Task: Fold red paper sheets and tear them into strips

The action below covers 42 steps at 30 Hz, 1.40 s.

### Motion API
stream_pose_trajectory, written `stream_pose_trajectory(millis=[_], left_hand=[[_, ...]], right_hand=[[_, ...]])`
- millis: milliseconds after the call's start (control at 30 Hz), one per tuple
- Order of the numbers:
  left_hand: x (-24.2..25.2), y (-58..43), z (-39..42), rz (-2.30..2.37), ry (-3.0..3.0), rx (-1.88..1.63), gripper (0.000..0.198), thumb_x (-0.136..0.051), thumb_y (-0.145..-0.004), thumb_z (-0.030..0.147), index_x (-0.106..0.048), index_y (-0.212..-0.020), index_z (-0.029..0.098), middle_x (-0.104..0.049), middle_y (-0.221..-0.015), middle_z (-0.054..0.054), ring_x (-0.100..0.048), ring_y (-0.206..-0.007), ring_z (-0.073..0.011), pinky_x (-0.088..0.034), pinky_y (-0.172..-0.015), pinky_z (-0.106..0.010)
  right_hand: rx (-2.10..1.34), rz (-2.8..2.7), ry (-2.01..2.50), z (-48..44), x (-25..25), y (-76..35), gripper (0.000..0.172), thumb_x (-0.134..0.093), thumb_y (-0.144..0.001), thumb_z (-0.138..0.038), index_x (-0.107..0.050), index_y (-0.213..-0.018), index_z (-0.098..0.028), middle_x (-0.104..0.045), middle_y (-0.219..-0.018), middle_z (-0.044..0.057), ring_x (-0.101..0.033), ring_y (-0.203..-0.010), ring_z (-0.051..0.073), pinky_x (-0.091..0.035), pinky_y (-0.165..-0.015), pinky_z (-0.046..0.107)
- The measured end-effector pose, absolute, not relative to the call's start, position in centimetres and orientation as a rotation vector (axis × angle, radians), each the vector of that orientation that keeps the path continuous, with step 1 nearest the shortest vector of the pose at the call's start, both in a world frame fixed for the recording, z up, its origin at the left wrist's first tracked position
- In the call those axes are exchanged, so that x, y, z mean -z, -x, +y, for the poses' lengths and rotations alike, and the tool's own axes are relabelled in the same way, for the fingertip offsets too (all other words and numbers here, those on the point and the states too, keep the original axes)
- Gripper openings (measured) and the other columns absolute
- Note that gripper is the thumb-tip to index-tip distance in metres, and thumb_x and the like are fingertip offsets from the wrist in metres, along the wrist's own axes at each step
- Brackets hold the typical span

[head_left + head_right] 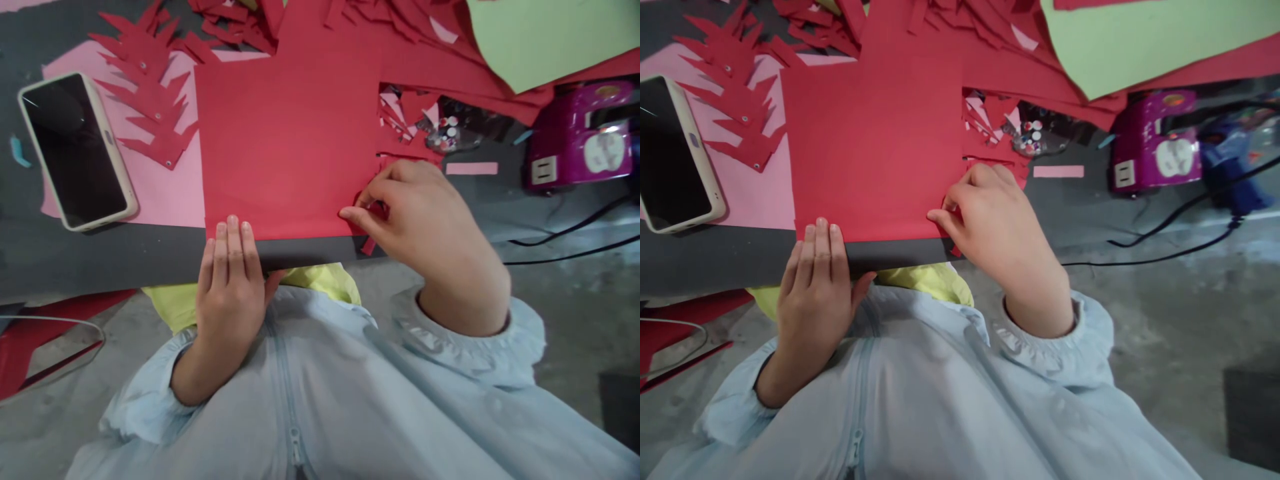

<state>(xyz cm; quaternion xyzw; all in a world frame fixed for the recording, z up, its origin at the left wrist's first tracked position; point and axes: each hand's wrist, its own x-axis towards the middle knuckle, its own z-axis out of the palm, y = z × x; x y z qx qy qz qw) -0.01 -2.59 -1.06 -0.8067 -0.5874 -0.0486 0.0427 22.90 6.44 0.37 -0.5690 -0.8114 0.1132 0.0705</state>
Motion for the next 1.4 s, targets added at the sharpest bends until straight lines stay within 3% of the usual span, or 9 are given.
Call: stream_pose_trajectory(millis=[167,333,567,833,900,1067,1133,1233,1400], left_hand=[[1.0,-0.3,-2.5,-1.863,2.453,0.146,0.075,-0.052,-0.094,0.049,-0.033,-0.148,0.001,-0.045,-0.146,-0.029,-0.046,-0.136,-0.0369,-0.043,-0.109,-0.05],[0.9,-0.3,-2.5,-1.813,2.429,0.154,0.075,-0.051,-0.093,0.051,-0.036,-0.147,0.0,-0.048,-0.143,-0.03,-0.048,-0.134,-0.0379,-0.044,-0.108,-0.048],[0.5,-0.5,-2.4,-1.875,2.451,0.135,0.07,-0.058,-0.09,0.051,-0.036,-0.15,0.025,-0.045,-0.15,-0.021,-0.046,-0.136,-0.0388,-0.046,-0.105,-0.052],[0.4,-0.8,-2.2,-1.749,2.429,0.05,0.072,-0.061,-0.087,0.053,-0.033,-0.151,0.035,-0.047,-0.147,-0.023,-0.051,-0.131,-0.041,-0.051,-0.097,-0.054],[0.1,-0.9,-2.1,-1.744,2.427,0.058,0.069,-0.061,-0.088,0.051,-0.035,-0.15,0.033,-0.048,-0.147,-0.023,-0.051,-0.13,-0.0411,-0.05,-0.097,-0.055],[-0.1,-2.0,-1.4,-1.544,2.669,0.054,0.062,-0.048,-0.097,0.038,-0.038,-0.147,0.002,-0.053,-0.139,-0.027,-0.048,-0.135,-0.0344,-0.043,-0.109,-0.046],[0.0,-2.5,-1.2,-1.484,2.69,0.067,0.062,-0.045,-0.098,0.038,-0.038,-0.145,-0.002,-0.057,-0.134,-0.027,-0.052,-0.131,-0.0334,-0.044,-0.108,-0.042],[0.1,-3.0,-0.9,-1.425,2.621,0.024,0.061,-0.045,-0.098,0.043,-0.042,-0.144,0.003,-0.061,-0.127,-0.026,-0.059,-0.122,-0.0351,-0.049,-0.101,-0.043],[-0.2,-3.6,-0.6,-1.457,2.599,-0.053,0.059,-0.045,-0.097,0.05,-0.041,-0.148,0.021,-0.06,-0.126,-0.023,-0.061,-0.115,-0.0358,-0.053,-0.09,-0.044]], right_hand=[[-0.319,-2.452,1.681,6.4,-0.2,-23.0,0.036,-0.049,-0.094,-0.045,-0.065,-0.074,-0.02,-0.059,-0.083,0.01,-0.056,-0.084,0.028,-0.043,-0.076,0.042],[-0.335,-2.427,1.7,6.2,-0.3,-23.0,0.036,-0.049,-0.093,-0.045,-0.065,-0.073,-0.021,-0.059,-0.083,0.011,-0.057,-0.087,0.029,-0.043,-0.078,0.044],[-0.335,-2.468,1.722,6.3,-0.6,-22.8,0.031,-0.052,-0.093,-0.04,-0.065,-0.074,-0.02,-0.059,-0.084,0.011,-0.056,-0.089,0.028,-0.044,-0.079,0.043],[-0.353,-2.469,1.734,6.5,-0.8,-22.7,0.028,-0.054,-0.093,-0.037,-0.067,-0.079,-0.017,-0.06,-0.088,0.01,-0.057,-0.091,0.028,-0.045,-0.081,0.042],[-0.35,-2.474,1.719,6.4,-0.8,-22.6,0.03,-0.051,-0.094,-0.039,-0.067,-0.079,-0.018,-0.06,-0.088,0.011,-0.057,-0.092,0.028,-0.044,-0.081,0.042],[-0.342,-2.508,1.752,6.5,-0.9,-22.5,0.031,-0.05,-0.094,-0.037,-0.068,-0.082,-0.016,-0.062,-0.091,0.013,-0.057,-0.095,0.03,-0.044,-0.084,0.044],[-0.349,-2.507,1.757,6.5,-0.9,-22.5,0.031,-0.049,-0.095,-0.037,-0.068,-0.083,-0.015,-0.062,-0.093,0.014,-0.057,-0.097,0.031,-0.044,-0.086,0.045],[-0.366,-2.48,1.752,6.5,-0.8,-22.5,0.034,-0.048,-0.095,-0.039,-0.068,-0.082,-0.016,-0.063,-0.094,0.014,-0.058,-0.098,0.031,-0.044,-0.086,0.046],[-0.278,-2.419,1.766,6.4,-0.6,-23.0,0.037,-0.049,-0.094,-0.046,-0.067,-0.078,-0.018,-0.062,-0.087,0.013,-0.057,-0.095,0.032,-0.044,-0.083,0.047]])
